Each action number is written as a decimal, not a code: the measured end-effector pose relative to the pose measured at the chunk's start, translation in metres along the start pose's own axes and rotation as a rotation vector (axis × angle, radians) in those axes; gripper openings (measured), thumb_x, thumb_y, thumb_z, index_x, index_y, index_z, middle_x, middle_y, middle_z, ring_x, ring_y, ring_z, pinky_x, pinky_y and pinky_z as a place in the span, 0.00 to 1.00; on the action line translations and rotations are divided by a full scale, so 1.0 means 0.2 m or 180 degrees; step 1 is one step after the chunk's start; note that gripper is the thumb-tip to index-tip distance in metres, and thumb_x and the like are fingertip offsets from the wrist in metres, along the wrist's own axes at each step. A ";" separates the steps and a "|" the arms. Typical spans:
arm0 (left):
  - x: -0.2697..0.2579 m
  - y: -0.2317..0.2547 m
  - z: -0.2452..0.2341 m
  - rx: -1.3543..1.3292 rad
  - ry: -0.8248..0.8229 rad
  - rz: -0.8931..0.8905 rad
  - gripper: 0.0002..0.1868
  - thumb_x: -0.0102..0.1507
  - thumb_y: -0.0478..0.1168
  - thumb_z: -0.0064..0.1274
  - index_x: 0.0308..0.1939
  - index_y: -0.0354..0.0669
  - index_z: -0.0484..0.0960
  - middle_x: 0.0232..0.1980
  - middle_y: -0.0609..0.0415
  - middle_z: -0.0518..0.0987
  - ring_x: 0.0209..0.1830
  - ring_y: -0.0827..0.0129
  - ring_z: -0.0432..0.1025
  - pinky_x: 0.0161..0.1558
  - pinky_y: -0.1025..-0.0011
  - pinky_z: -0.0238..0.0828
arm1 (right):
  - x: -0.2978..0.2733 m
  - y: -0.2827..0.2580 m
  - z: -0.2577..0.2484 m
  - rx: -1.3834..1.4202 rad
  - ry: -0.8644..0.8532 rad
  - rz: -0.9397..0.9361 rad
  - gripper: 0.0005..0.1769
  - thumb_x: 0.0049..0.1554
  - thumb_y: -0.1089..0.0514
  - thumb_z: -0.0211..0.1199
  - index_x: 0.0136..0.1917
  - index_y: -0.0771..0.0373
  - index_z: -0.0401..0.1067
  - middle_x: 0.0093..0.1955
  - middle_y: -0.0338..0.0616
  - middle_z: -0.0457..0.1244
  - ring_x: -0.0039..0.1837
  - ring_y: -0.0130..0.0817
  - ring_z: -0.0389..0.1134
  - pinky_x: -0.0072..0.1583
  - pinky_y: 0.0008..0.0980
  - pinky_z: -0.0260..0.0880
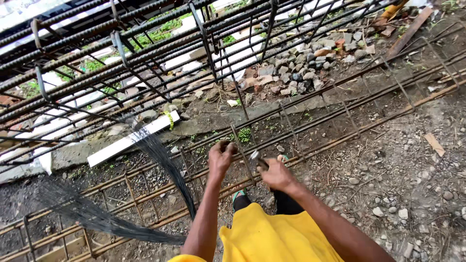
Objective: The person ties a rebar mesh structure using wire and pliers. They wrap wire around the intersections of the steel bars and twist it tight with the pliers to secure the mesh.
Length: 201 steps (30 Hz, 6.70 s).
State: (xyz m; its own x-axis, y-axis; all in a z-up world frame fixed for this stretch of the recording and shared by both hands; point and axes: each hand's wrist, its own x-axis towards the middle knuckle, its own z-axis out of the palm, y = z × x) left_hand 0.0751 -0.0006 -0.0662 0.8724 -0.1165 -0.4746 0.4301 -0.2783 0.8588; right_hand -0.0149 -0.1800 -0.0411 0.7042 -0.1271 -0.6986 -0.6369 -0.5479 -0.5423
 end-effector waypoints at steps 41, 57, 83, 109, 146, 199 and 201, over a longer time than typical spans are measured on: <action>0.21 -0.22 0.11 0.1004 -0.0364 -0.0556 0.14 0.64 0.42 0.55 0.48 0.39 0.86 0.30 0.48 0.85 0.26 0.66 0.81 0.37 0.68 0.78 | 0.17 0.03 0.24 0.2711 0.0211 0.0517 0.03 0.45 0.65 0.58 0.32 0.65 0.65 0.21 0.39 0.52 0.20 0.30 0.57 0.26 0.34 0.63; -0.15 0.27 -0.02 -0.0775 -0.0602 0.0079 0.38 0.60 0.28 0.48 0.75 0.43 0.58 0.51 0.29 0.75 0.59 0.36 0.70 0.65 0.44 0.68 | 0.16 -0.04 0.17 0.2750 0.0262 0.0349 0.03 0.45 0.63 0.57 0.32 0.65 0.66 0.21 0.42 0.55 0.20 0.29 0.57 0.25 0.33 0.63; -0.15 -0.23 0.00 0.1470 -0.0245 0.2677 0.08 0.66 0.36 0.50 0.41 0.43 0.85 0.44 0.49 0.84 0.46 0.58 0.79 0.47 0.67 0.77 | 0.46 0.14 0.32 0.1876 0.0521 0.0448 0.15 0.42 0.55 0.64 0.41 0.67 0.75 0.34 0.51 0.64 0.37 0.40 0.66 0.36 0.38 0.68; -0.05 0.12 0.03 0.2787 -0.1653 0.0207 0.25 0.65 0.51 0.40 0.45 0.30 0.80 0.40 0.29 0.81 0.44 0.35 0.77 0.44 0.38 0.70 | 0.51 0.16 0.23 0.1519 0.0299 0.0655 0.18 0.45 0.52 0.64 0.42 0.70 0.73 0.33 0.52 0.65 0.33 0.39 0.69 0.37 0.40 0.71; 0.14 -0.27 -0.01 0.3131 -0.1115 0.2476 0.05 0.60 0.39 0.44 0.37 0.44 0.70 0.26 0.47 0.75 0.24 0.48 0.76 0.28 0.49 0.73 | 0.52 0.04 0.14 0.1227 -0.0013 0.0477 0.11 0.44 0.54 0.65 0.35 0.65 0.76 0.30 0.47 0.62 0.33 0.33 0.66 0.37 0.32 0.68; -0.07 -0.16 0.15 0.0874 0.0470 0.0418 0.08 0.67 0.40 0.51 0.41 0.44 0.86 0.37 0.50 0.85 0.40 0.58 0.80 0.47 0.62 0.75 | 0.46 0.04 0.09 0.1000 0.0132 0.0532 0.16 0.40 0.52 0.67 0.37 0.67 0.74 0.30 0.47 0.61 0.30 0.36 0.65 0.33 0.38 0.67; -0.04 -0.27 0.20 0.1041 0.0901 0.0476 0.05 0.61 0.43 0.59 0.36 0.49 0.86 0.34 0.53 0.83 0.40 0.57 0.79 0.46 0.59 0.75 | 0.40 0.00 0.05 0.1253 0.0064 0.0544 0.21 0.41 0.54 0.65 0.45 0.69 0.74 0.36 0.50 0.61 0.37 0.38 0.64 0.37 0.36 0.68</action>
State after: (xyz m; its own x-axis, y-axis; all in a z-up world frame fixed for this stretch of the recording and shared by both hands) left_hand 0.0356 -0.0227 -0.1164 0.9680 0.0742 -0.2398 0.2385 -0.5699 0.7864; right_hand 0.0376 -0.1814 -0.1017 0.5817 -0.2068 -0.7867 -0.8133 -0.1607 -0.5592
